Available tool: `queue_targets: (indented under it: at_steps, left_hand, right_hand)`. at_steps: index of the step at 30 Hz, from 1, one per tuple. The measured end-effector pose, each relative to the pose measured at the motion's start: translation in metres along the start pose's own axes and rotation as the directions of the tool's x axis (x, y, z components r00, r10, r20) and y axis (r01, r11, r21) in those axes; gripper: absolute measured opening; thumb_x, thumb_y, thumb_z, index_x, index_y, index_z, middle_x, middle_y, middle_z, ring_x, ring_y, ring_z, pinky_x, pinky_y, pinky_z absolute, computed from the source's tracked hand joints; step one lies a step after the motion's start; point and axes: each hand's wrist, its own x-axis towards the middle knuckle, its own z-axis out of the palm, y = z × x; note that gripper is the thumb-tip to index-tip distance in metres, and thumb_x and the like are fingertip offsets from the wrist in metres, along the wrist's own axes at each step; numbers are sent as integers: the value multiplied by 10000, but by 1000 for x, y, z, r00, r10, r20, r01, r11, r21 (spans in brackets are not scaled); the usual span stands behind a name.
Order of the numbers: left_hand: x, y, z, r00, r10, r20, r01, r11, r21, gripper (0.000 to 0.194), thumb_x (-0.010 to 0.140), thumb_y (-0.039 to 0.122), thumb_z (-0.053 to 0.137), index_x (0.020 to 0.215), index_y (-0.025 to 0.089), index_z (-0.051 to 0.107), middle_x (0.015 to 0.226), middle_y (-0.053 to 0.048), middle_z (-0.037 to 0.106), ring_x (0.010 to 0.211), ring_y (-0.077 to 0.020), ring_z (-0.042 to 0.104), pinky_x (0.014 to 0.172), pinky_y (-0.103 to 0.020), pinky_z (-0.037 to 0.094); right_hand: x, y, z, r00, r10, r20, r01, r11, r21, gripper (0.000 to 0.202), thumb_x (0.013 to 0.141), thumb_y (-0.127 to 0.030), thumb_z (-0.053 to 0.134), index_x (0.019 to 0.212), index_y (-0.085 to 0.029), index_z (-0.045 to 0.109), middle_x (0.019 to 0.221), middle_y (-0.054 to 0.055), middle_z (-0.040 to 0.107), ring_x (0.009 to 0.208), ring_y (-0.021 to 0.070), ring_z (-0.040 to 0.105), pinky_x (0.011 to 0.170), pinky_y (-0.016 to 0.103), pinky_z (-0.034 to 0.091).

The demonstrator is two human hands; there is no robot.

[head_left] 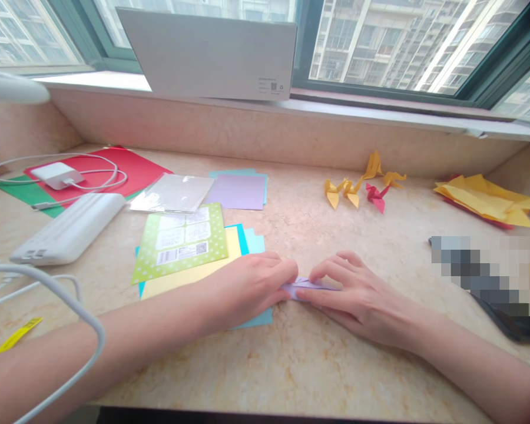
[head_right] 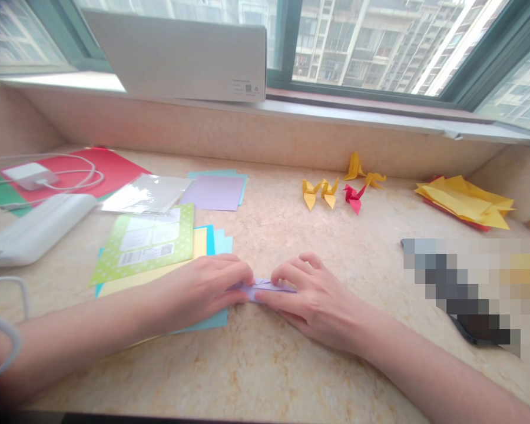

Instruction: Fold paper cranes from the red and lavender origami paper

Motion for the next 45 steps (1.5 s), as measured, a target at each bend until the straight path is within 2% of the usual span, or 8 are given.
queue_targets:
  at_steps: [6, 14, 18, 23, 28, 34, 38, 45]
  left_hand:
    - [-17, 1, -9, 957, 286, -45, -277, 951, 137, 235, 1001, 142, 465, 1129, 188, 656, 1117, -87, 727, 1039, -203, 662, 1007, -400, 482]
    - [-26, 5, -10, 989, 149, 6, -149, 985, 84, 253, 914, 287, 650, 1154, 206, 664, 1241, -87, 655, 1148, -263, 604, 1037, -422, 451]
    - [-30, 0, -21, 990, 134, 39, -138, 983, 124, 351, 867, 365, 713, 1179, 218, 648, 1229, -104, 619, 1132, -286, 578, 999, -427, 445]
    - [-32, -14, -33, 991, 130, -18, -124, 974, 188, 174, 970, 220, 554, 1092, 201, 677, 1011, -71, 663, 918, -227, 591, 834, -364, 448]
    - [-28, -27, -19, 995, 43, -92, -30, 989, 145, 160, 959, 278, 591, 1060, 212, 697, 970, -56, 664, 879, -205, 592, 821, -346, 426]
    - [-25, -24, -8, 996, 72, -59, -61, 984, 168, 184, 974, 228, 557, 967, 229, 742, 880, -38, 663, 794, -190, 582, 749, -338, 397]
    - [-25, -21, -9, 997, 56, -61, -46, 987, 157, 215, 980, 228, 539, 929, 219, 747, 848, -39, 653, 776, -186, 574, 743, -337, 399]
    - [-25, -20, -8, 999, 11, -49, -6, 995, 96, 213, 975, 231, 544, 934, 219, 754, 844, -39, 648, 778, -186, 575, 742, -324, 413]
  right_hand:
    - [0, -1, -3, 999, 6, 45, -7, 1000, 21, 364, 973, -268, 543, 1330, -310, 600, 1068, 67, 621, 977, 217, 565, 921, 423, 383]
    - [9, -6, 2, 998, 22, -60, -16, 995, 101, 205, 997, -305, 528, 1101, -238, 692, 985, 53, 671, 905, 207, 588, 914, 437, 371]
    - [22, -11, 15, 961, 224, -161, -171, 942, 289, 199, 1001, -291, 532, 874, -207, 661, 783, 4, 683, 740, 158, 600, 789, 355, 424]
    - [31, -15, 22, 923, 375, -82, -320, 869, 377, 135, 960, -246, 593, 867, -231, 689, 820, 5, 678, 782, 162, 616, 732, 311, 462]
    - [31, -18, 22, 901, 432, -33, -387, 837, 388, 112, 947, -224, 586, 878, -229, 675, 847, 12, 652, 759, 154, 617, 682, 286, 483]
    - [31, -16, 18, 781, 622, -61, -515, 696, 501, 186, 963, -325, 572, 1113, -251, 654, 793, -1, 632, 707, 155, 602, 600, 270, 480]
    - [30, -16, 14, 818, 574, -35, -506, 747, 432, 223, 960, -302, 579, 807, -241, 729, 859, 18, 617, 778, 155, 601, 704, 301, 476]
    - [30, -16, 14, 849, 529, -11, -483, 783, 392, 168, 913, -261, 651, 776, -257, 748, 846, 6, 681, 811, 168, 621, 761, 332, 468]
